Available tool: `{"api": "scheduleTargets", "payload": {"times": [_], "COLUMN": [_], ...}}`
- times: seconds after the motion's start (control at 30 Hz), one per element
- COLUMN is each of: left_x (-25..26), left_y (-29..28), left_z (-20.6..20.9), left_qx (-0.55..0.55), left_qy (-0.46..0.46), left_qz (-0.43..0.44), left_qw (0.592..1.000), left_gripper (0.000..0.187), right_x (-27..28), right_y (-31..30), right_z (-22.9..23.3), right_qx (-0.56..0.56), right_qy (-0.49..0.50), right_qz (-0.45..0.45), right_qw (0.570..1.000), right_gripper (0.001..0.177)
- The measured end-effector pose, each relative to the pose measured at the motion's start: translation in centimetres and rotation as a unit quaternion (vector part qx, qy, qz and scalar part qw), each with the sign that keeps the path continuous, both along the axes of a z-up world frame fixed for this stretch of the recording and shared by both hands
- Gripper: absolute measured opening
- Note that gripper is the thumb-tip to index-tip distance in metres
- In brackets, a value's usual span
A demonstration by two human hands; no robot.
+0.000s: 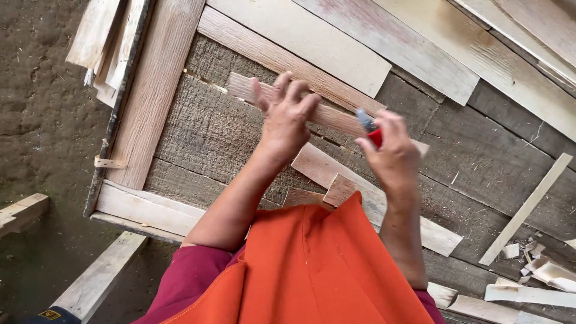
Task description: Cutting thin wood strips to size by scoring them with a utility knife and snapping them along the score line.
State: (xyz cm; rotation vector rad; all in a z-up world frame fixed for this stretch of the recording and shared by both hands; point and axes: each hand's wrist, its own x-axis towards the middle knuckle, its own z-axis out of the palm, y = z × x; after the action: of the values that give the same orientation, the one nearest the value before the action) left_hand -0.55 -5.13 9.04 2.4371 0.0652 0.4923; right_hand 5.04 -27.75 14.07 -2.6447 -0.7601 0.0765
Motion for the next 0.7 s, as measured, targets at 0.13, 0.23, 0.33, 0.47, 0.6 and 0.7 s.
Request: {"api": "scheduleTargets", "payload": {"times": [0.13,0.23,0.33,0.47,0.6,0.7], "left_x": [-0.8,-0.6,-0.9,-1.8,-1.9,-1.7], "left_y": [1.1,1.5,1.0,0.1,0.5,1.2], "left_z": [-2.3,-2.3,-6.0,-9.1,-9.7,-9.3], "left_qx": [0.0,-0.018,-0.011,0.059,0.068,0.067], "left_qy": [0.159,0.188,0.15,0.078,0.106,0.158], "left_qz": [0.059,0.09,0.13,0.171,0.2,0.216], "left_qw": [0.985,0.978,0.98,0.98,0.972,0.961], "left_gripper": [0.068,0.083,0.092,0.078,0.057,0.054], "right_x": [-0.8,-0.9,-0.6,0.3,1.0,1.1], "right_y": [0.4,0.3,1.5,3.6,4.0,4.7], "right_z": [-5.4,-9.7,-11.5,-11.3,-12.7,-12.5], "right_qx": [-0.114,-0.059,-0.016,-0.048,-0.047,-0.04], "right_qy": [0.073,0.068,0.044,0.072,0.048,0.028], "right_qz": [0.027,0.042,0.045,0.033,0.056,0.054], "right_qw": [0.99,0.995,0.998,0.996,0.996,0.997], "right_gripper": [0.038,0.047,0.05,0.046,0.049,0.05]}}
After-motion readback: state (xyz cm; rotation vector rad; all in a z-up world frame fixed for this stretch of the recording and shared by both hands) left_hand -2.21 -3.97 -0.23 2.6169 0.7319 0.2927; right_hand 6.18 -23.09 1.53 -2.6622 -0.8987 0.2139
